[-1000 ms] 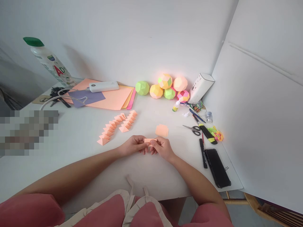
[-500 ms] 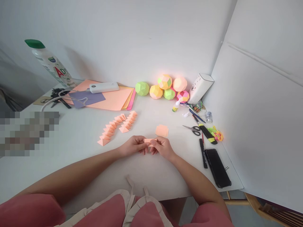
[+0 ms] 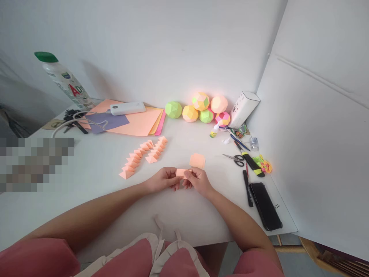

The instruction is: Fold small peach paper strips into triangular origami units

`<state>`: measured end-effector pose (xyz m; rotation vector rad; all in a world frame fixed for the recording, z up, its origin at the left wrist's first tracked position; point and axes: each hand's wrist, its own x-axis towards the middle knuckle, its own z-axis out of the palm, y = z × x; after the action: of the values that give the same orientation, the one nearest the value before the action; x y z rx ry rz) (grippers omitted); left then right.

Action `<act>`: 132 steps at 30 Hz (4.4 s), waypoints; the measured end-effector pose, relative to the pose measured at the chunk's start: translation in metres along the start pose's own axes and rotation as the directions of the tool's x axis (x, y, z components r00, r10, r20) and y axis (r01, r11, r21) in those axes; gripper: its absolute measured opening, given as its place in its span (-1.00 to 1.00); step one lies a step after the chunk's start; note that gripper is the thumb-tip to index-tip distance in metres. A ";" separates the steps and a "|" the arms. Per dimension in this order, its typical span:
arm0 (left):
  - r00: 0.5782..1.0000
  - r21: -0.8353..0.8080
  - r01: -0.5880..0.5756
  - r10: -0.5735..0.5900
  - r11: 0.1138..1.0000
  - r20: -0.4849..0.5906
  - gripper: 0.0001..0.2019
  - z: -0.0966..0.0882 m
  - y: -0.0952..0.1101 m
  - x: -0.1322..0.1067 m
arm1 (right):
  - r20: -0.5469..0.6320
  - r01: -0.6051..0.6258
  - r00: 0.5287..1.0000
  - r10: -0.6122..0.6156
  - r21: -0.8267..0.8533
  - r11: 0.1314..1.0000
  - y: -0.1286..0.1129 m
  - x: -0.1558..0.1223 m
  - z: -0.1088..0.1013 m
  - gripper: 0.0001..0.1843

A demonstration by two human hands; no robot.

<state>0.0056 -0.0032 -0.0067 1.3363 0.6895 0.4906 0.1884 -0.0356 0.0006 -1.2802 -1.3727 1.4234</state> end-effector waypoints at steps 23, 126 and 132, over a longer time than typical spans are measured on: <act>0.998 0.024 -0.025 0.026 0.999 -0.054 -0.74 0.002 0.001 -0.003 | 0.126 -0.095 0.987 0.097 -0.017 0.995 0.012 0.002 -0.010 -0.95; 0.973 -0.086 -0.071 0.050 0.994 -0.224 -0.68 -0.002 -0.009 0.006 | 0.206 0.600 0.785 -0.584 -0.488 0.634 0.026 0.010 -0.012 -0.71; 0.971 -0.104 -0.072 0.046 0.992 -0.233 -0.65 -0.001 -0.007 0.007 | 0.210 0.639 0.751 -0.626 -0.472 0.607 0.024 0.012 -0.010 -0.87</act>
<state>0.0092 0.0010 -0.0149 1.2077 0.8024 0.7300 0.1984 -0.0245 -0.0236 -0.9013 -2.0592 0.5738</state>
